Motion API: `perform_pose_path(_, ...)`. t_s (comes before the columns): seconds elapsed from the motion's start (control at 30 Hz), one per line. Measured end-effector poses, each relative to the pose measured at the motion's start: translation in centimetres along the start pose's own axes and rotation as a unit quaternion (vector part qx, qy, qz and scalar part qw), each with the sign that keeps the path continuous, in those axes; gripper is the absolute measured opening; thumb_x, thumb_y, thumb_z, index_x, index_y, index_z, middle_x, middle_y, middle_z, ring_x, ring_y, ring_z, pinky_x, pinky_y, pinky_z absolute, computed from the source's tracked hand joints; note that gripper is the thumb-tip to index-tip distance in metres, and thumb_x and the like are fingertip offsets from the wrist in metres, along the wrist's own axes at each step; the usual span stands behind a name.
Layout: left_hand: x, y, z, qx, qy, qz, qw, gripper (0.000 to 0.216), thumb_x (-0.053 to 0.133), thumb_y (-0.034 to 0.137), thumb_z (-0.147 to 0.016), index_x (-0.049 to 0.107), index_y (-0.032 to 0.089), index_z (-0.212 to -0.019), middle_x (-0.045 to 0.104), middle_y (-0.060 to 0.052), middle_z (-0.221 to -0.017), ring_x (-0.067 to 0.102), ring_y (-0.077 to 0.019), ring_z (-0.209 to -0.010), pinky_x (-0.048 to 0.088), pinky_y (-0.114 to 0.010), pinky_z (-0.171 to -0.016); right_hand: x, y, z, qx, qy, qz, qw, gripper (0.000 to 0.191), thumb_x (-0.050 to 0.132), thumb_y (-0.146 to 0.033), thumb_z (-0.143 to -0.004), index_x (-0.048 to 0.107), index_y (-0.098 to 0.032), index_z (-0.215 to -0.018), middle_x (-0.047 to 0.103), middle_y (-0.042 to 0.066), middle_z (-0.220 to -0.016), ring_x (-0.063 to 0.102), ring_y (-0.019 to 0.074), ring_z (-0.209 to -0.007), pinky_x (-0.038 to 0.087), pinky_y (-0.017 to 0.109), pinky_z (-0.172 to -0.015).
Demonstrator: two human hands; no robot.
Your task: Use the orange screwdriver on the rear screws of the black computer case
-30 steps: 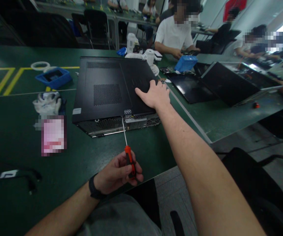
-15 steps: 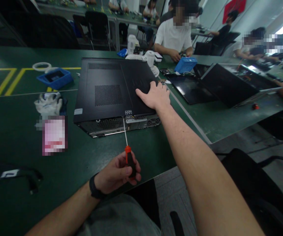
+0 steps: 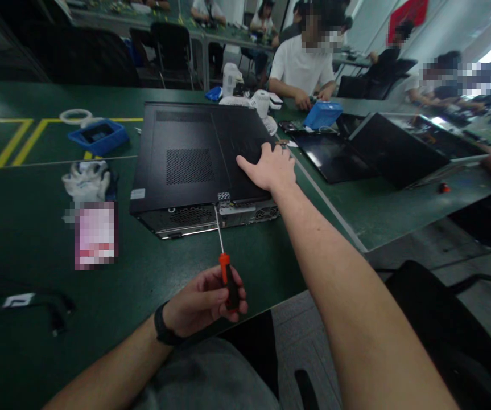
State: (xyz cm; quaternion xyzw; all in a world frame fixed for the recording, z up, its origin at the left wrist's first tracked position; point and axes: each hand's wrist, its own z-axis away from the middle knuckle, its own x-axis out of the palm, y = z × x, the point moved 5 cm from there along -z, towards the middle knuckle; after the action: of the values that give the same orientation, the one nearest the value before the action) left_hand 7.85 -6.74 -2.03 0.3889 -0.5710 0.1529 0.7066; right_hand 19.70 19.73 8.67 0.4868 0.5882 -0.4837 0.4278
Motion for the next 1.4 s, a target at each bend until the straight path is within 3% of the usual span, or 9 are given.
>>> perform_pose_path(0.17,-0.2,-0.1,-0.1,0.010,-0.004,-0.026,1.000,0.038,0.090,0.031,-0.081,0.061,0.017,-0.101,0.077,-0.002,-0.093,0.080,-0.0171,-0.082,0.063,-0.020,-0.063,0.2,0.2,-0.2,-0.001,0.004,-0.003,1.000,0.100,0.040,-0.090,-0.084,0.051,-0.013,-0.146,0.052,0.025,-0.152,0.046,0.0488,-0.140,0.037,0.067,-0.114)
perform_pose_path(0.43,-0.1,-0.3,-1.3,-0.025,-0.047,-0.002,0.999,0.032,0.086,0.027,-0.086,0.061,0.018,-0.104,0.080,-0.006,-0.100,0.082,-0.0242,-0.093,0.066,-0.026,-0.069,0.0,0.1,0.0,-0.003,0.013,0.001,1.000,0.100,0.039,-0.091,-0.084,0.052,-0.013,-0.146,0.053,0.025,-0.150,0.048,0.0476,-0.138,0.040,0.064,-0.112)
perform_pose_path(0.6,0.5,0.1,-2.4,-0.048,-0.059,0.002,0.997,0.030,0.086,0.024,-0.085,0.069,0.014,-0.107,0.080,-0.008,-0.100,0.081,-0.0225,-0.094,0.066,-0.029,-0.081,-0.1,0.0,0.1,-0.001,0.008,0.001,1.000,0.099,0.039,-0.090,-0.084,0.052,-0.012,-0.145,0.053,0.026,-0.150,0.050,0.0472,-0.136,0.041,0.063,-0.111)
perform_pose_path(0.73,0.9,0.2,-3.0,-0.059,-0.076,-0.002,0.995,0.027,0.087,0.023,-0.083,0.072,0.013,-0.103,0.080,-0.009,-0.099,0.081,-0.0231,-0.093,0.066,-0.030,-0.081,-0.1,0.0,0.2,0.000,0.008,0.006,1.000,0.097,0.041,-0.088,-0.085,0.051,-0.013,-0.146,0.053,0.026,-0.149,0.050,0.0467,-0.136,0.041,0.063,-0.111)
perform_pose_path(1.0,0.6,0.0,-1.8,-0.042,-0.082,0.032,0.995,0.026,0.087,0.025,-0.084,0.075,0.013,-0.104,0.080,-0.008,-0.099,0.081,-0.0227,-0.092,0.067,-0.028,-0.079,-0.1,0.0,0.1,0.002,0.008,0.003,1.000,0.095,0.043,-0.087,-0.085,0.052,-0.014,-0.146,0.054,0.024,-0.150,0.050,0.0460,-0.137,0.041,0.064,-0.111)
perform_pose_path(1.23,0.6,-0.2,-1.0,-0.024,-0.068,0.036,0.997,0.029,0.084,0.021,-0.086,0.075,0.016,-0.114,0.079,-0.007,-0.108,0.080,-0.0224,-0.104,0.065,-0.029,-0.090,-0.1,0.0,0.2,0.003,0.005,0.002,1.000,0.095,0.043,-0.087,-0.085,0.052,-0.014,-0.146,0.054,0.024,-0.150,0.049,0.0465,-0.137,0.041,0.063,-0.112)
perform_pose_path(1.4,0.5,-0.6,-1.3,-0.018,-0.064,0.027,0.997,0.026,0.083,0.026,-0.088,0.071,0.019,-0.110,0.080,-0.005,-0.107,0.081,-0.0222,-0.100,0.066,-0.028,-0.080,-0.1,0.1,0.1,0.003,0.006,0.003,1.000,0.096,0.042,-0.087,-0.085,0.052,-0.014,-0.146,0.054,0.024,-0.150,0.049,0.0465,-0.138,0.041,0.063,-0.113)
